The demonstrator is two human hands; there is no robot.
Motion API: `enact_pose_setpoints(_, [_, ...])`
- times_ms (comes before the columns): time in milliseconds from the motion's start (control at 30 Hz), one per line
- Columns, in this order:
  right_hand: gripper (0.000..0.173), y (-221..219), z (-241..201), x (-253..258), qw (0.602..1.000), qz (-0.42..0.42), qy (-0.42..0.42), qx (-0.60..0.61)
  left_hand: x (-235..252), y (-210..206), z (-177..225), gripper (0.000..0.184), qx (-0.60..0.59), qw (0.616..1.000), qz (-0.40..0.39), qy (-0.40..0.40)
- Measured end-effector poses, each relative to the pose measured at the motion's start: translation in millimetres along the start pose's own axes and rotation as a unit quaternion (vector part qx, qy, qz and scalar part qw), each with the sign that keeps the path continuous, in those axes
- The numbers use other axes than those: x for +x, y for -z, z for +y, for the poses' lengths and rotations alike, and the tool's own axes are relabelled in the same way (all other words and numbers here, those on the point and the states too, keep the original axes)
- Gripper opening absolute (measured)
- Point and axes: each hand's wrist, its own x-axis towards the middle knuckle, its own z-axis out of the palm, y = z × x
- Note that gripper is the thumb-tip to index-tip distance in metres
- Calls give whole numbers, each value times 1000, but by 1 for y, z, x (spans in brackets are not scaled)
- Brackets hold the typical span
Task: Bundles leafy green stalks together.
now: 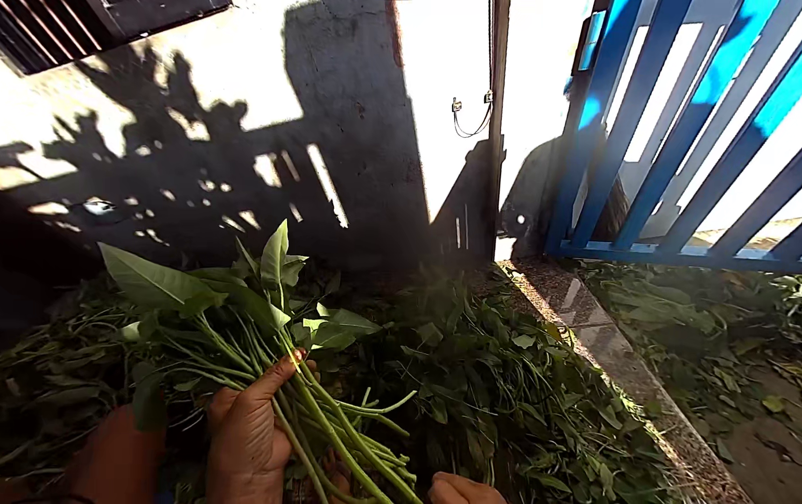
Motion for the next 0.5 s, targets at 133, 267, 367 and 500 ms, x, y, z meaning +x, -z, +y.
enact_pose_setpoints(133, [48, -19, 24, -3, 942, 147, -14, -300, 11, 9, 2, 27, -11, 994, 85, -63])
enact_pose_setpoints(267, [59, 22, 69, -11, 898, -126, -335, -257, 12, 23, 20, 24, -3, 991, 113, -72])
enact_pose_setpoints(367, [48, 57, 148, -4, 852, -68, -454, -252, 2, 24, 25, 21, 16, 996, 90, -12])
enact_pose_setpoints(500, [43, 89, 235, 9, 803, 108, -534, -244, -12, 14, 22, 22, 31, 997, 51, 53])
